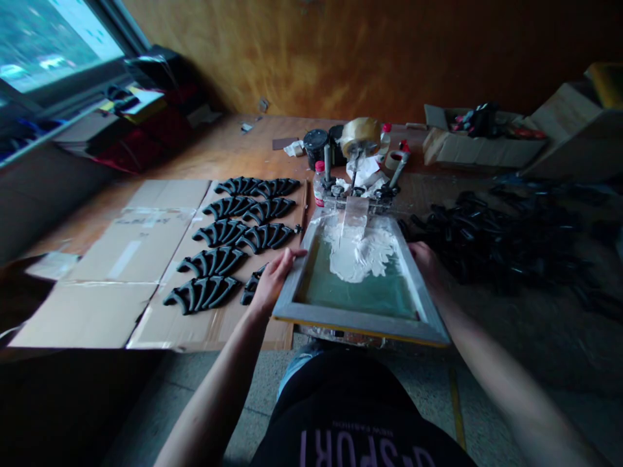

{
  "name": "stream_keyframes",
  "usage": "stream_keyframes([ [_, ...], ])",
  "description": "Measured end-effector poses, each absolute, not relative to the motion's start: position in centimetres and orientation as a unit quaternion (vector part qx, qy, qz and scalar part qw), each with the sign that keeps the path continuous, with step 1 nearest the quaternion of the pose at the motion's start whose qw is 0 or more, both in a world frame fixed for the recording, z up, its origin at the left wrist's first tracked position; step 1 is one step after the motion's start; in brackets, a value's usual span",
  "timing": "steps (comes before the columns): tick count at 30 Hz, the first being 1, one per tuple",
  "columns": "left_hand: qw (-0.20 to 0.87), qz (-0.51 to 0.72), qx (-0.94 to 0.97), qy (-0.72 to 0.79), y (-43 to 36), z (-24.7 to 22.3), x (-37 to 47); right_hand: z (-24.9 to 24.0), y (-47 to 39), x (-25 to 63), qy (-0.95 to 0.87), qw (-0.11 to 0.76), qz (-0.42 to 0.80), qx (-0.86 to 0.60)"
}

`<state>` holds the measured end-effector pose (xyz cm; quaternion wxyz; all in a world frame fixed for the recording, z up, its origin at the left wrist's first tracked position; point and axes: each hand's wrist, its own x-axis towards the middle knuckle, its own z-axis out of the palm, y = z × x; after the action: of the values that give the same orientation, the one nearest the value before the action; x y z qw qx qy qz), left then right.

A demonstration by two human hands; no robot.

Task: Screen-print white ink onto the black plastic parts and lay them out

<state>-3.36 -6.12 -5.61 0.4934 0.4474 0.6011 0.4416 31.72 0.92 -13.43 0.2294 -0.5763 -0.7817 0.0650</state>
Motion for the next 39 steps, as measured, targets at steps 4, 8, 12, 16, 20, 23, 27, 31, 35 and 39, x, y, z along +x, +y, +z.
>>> stream_keyframes([
  [4,0.539,0.382,0.402,0.634,-8.1,-12.3,-3.5,-10.5,4.0,28.5,-0.764,0.312,0.012,-0.565],
  [8,0.512,0.370,0.393,0.668,-7.6,-16.1,-3.0,-9.8,4.0,21.9,-0.840,0.205,0.048,-0.500],
  [12,0.497,0.368,0.397,0.679,-7.5,-17.3,-3.3,-11.0,0.2,21.2,-0.891,0.125,0.074,-0.429],
  [16,0.505,0.368,0.403,0.669,-7.7,-17.9,-3.5,-10.3,-2.5,23.6,-0.950,0.087,0.119,-0.277],
  [20,0.511,0.376,0.407,0.657,-7.7,-18.3,-3.5,-10.1,-2.3,23.5,-0.933,0.123,0.129,-0.311],
  [23,0.518,0.377,0.400,0.656,-7.7,-18.4,-3.5,-11.5,-3.3,23.0,-0.925,0.166,0.071,-0.333],
  [27,0.521,0.372,0.400,0.656,-7.8,-18.0,-3.4,-12.1,-4.3,23.2,-0.935,0.163,0.100,-0.299],
  [31,0.529,0.353,0.407,0.656,-7.9,-15.0,-3.4,-9.6,-0.3,22.2,-0.886,0.221,0.125,-0.387],
  [35,0.499,0.378,0.434,0.647,-7.6,-9.5,-3.7,-6.5,5.7,23.0,-0.829,0.252,0.096,-0.490],
  [39,0.496,0.451,0.435,0.601,-5.4,-4.4,-3.3,-5.8,8.6,29.3,-0.728,0.329,0.070,-0.598],
])
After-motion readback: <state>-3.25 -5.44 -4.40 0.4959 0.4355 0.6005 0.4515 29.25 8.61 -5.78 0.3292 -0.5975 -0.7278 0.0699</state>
